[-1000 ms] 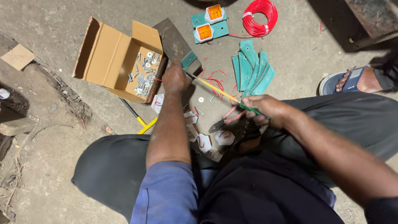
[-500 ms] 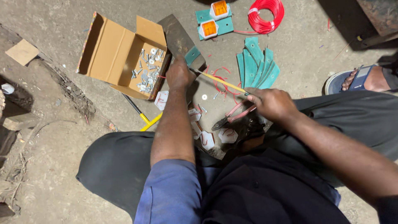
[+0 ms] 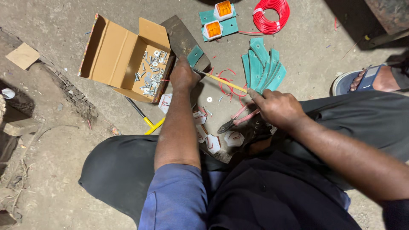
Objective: The person assembles small electrical components by attaching orange indicator lights to green metal plates. They use a screwdriver to tighten screws and pliers to cut and strip red wires, then connect the wires to the components.
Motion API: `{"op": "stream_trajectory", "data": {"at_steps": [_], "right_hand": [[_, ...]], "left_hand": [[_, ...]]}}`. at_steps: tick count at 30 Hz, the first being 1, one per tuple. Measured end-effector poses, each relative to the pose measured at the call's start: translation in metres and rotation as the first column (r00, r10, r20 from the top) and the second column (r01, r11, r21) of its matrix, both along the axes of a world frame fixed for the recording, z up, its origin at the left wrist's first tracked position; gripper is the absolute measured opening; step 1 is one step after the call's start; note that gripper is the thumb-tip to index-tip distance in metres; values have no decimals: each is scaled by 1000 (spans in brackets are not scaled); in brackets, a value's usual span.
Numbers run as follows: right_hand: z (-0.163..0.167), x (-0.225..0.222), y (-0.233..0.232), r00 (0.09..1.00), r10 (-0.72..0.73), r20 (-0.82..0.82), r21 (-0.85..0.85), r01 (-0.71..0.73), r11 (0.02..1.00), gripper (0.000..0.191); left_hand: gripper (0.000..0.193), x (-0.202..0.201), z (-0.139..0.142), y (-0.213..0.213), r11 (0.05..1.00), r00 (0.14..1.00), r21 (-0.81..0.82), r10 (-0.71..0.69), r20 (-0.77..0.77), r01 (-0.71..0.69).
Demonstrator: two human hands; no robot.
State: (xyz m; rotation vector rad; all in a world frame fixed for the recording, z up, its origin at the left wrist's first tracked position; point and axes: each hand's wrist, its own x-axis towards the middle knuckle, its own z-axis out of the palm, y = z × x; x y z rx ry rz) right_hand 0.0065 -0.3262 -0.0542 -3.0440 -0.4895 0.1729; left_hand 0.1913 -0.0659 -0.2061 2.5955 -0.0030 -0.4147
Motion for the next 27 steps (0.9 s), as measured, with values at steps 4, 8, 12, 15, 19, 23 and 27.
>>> {"op": "stream_trajectory", "data": {"at_steps": [4, 8, 12, 15, 19, 23, 27], "right_hand": [[-19, 12, -6, 811, -142, -567, 453, 452, 769, 36], [-22, 15, -9, 523, -71, -849, 450, 789, 419, 36], [-10, 7, 2, 710, -244, -660, 455, 637, 622, 35], [0, -1, 7, 991, -21, 133, 80, 10, 997, 32], [-2, -2, 8, 999, -35, -22, 146, 38, 988, 38], [-12, 7, 7, 421, 7, -907, 403, 865, 299, 36], [-10, 14, 1, 316, 44, -948, 318, 922, 220, 37]], "left_hand": [[65, -1, -5, 4, 999, 997, 6, -44, 65, 44], [59, -3, -7, 5, 998, 996, 26, -59, 65, 58], [67, -5, -6, 5, 999, 993, -28, -25, 115, 29], [66, -5, -3, 5, 999, 995, -7, -40, 96, 41], [61, -6, 3, 7, 998, 994, 4, -62, 86, 62], [54, -6, 13, 8, 996, 990, 13, -88, 112, 87], [62, -5, 20, 5, 998, 998, 35, -54, 13, 54]]}}
